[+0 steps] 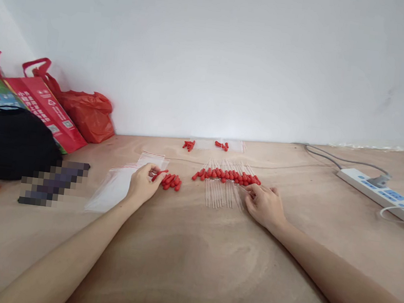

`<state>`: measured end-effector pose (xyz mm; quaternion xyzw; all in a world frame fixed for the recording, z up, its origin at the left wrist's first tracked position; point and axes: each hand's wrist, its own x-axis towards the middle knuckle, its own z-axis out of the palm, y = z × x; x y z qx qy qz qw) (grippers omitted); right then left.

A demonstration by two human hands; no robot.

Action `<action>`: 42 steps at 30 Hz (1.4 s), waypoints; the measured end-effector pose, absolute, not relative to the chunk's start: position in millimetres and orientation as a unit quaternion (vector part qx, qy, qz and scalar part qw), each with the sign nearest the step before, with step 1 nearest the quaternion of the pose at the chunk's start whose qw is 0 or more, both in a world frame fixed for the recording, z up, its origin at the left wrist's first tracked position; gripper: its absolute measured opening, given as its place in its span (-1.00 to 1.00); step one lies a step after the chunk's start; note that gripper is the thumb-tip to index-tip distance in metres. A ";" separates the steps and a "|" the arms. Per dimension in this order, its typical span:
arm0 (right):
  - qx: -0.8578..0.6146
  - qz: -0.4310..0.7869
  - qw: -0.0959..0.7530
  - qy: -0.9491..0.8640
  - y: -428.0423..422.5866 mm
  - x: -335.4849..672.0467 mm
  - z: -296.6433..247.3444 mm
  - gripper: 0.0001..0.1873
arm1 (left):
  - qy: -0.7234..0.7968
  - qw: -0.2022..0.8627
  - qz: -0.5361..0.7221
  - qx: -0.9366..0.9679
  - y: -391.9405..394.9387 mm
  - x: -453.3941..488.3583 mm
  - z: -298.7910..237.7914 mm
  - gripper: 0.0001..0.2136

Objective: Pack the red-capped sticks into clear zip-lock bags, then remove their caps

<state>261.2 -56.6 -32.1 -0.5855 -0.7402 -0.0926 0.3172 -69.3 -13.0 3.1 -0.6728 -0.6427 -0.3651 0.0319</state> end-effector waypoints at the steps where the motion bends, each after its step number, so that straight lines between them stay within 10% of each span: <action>1: -0.586 -0.084 0.315 -0.742 -56.3 259.4 -32.1 -0.85 | -0.642 0.032 -0.357 -0.678 -12.5 -69.6 2.4 -0.83; 9: -0.562 -0.079 0.260 -0.781 -58.8 251.5 -29.4 -0.73 | -0.565 0.174 -0.375 -0.714 -26.8 -51.5 7.5 -0.81; 28: -0.450 0.007 0.210 -0.868 -61.1 278.4 -15.9 -0.20 | -0.609 0.124 -0.154 -0.768 9.3 15.9 8.3 -0.85; 42: -0.435 0.075 0.225 -0.869 -48.3 274.2 -28.4 -0.35 | -0.517 0.201 -0.322 -0.767 -40.0 -1.4 8.4 -0.87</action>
